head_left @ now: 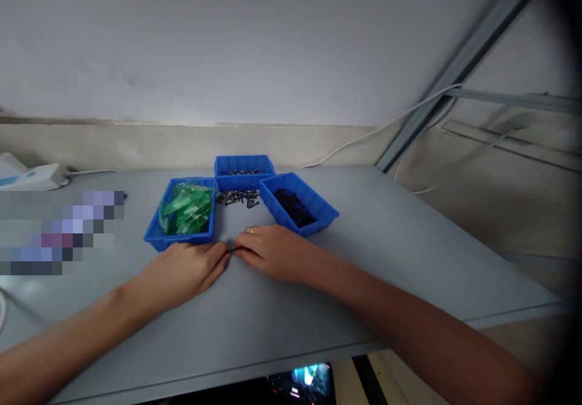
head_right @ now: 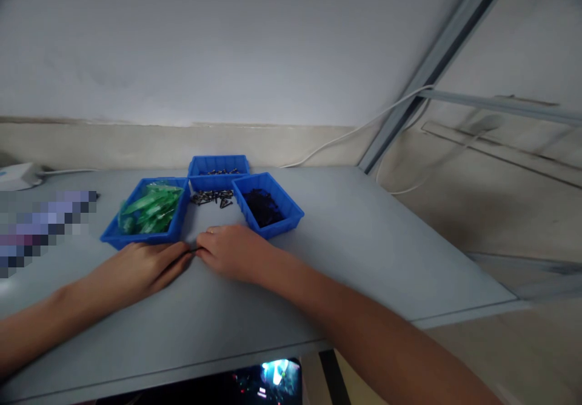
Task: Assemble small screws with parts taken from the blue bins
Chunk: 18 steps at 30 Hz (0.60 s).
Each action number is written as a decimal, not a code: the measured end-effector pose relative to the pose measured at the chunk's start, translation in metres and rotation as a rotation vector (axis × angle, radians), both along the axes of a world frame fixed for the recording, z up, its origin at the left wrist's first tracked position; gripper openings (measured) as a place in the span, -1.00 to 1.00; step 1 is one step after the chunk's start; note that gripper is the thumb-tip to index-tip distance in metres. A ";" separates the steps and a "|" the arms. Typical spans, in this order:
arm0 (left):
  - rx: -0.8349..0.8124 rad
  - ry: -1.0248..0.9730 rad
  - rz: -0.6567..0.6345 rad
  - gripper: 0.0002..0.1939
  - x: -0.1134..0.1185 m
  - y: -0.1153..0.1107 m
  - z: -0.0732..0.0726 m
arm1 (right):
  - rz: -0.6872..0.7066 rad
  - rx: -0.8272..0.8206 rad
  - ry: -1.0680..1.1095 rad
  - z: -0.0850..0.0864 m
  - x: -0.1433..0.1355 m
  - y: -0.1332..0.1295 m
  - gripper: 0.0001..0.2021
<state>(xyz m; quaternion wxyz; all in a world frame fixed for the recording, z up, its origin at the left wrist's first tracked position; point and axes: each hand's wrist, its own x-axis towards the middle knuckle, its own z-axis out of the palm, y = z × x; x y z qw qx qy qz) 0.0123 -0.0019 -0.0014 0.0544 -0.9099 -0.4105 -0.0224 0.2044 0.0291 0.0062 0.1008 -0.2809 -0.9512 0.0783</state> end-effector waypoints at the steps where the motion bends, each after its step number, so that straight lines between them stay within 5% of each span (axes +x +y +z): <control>1: 0.001 0.005 -0.001 -0.71 0.000 0.000 -0.001 | -0.004 0.004 0.014 0.001 0.000 -0.001 -0.81; 6: 0.063 0.001 -0.105 -0.72 -0.001 0.000 -0.005 | 0.010 0.096 0.262 0.003 0.003 -0.011 -0.79; 12: -0.020 0.033 -0.079 -0.75 0.002 -0.002 0.003 | 0.259 0.180 0.437 0.000 0.011 -0.024 -0.70; 18: -0.058 -0.013 -0.064 -0.76 -0.001 -0.002 0.004 | -0.005 0.090 0.213 0.002 -0.003 -0.010 -0.82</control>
